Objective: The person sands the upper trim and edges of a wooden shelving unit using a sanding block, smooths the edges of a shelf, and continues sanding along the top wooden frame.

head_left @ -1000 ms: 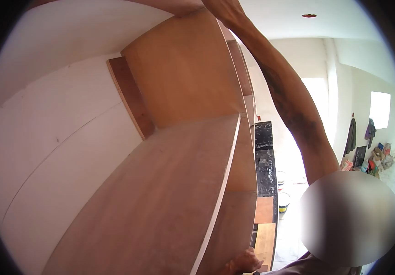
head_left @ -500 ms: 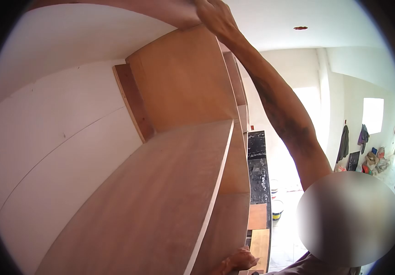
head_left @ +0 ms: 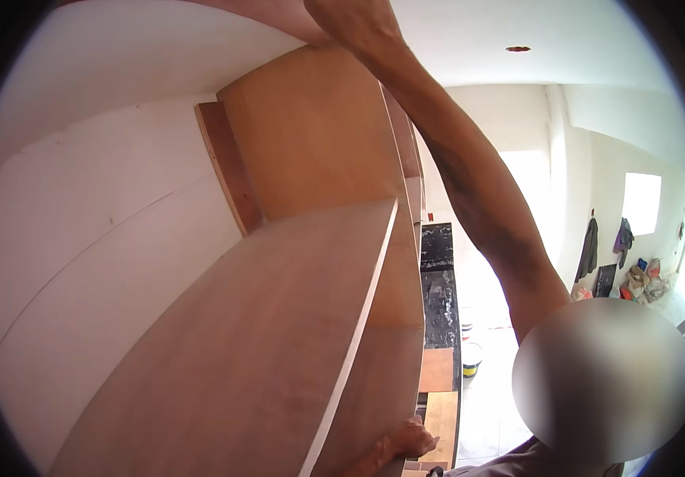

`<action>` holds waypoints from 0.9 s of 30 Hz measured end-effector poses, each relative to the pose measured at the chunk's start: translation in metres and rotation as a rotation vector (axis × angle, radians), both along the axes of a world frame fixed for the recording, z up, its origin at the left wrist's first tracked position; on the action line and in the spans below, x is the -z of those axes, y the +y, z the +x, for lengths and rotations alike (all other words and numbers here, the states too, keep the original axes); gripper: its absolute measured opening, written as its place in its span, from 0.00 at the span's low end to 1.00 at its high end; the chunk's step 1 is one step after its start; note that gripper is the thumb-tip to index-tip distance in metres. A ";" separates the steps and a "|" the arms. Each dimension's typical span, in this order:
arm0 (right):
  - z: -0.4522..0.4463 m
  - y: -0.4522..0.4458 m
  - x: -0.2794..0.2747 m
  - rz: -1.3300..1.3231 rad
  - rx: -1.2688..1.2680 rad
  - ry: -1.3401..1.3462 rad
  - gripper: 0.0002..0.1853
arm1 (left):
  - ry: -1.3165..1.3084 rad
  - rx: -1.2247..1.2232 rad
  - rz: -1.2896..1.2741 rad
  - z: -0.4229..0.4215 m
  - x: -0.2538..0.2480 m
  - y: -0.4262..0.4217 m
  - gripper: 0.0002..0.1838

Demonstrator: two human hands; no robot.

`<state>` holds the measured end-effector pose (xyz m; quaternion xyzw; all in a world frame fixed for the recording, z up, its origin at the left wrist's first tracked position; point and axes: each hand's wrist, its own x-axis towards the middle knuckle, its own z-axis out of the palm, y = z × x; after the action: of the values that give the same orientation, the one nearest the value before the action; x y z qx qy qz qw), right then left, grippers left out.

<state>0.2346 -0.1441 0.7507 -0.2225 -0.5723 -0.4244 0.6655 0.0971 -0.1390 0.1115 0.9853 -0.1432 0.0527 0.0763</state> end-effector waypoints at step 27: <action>-0.018 -0.023 -0.007 -0.163 0.076 0.018 0.29 | 0.016 0.009 -0.023 0.001 -0.014 0.003 0.30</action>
<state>0.2163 -0.1675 0.7578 -0.3014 -0.5901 -0.3992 0.6337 0.0984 -0.1360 0.1253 0.9841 -0.1463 0.0463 0.0892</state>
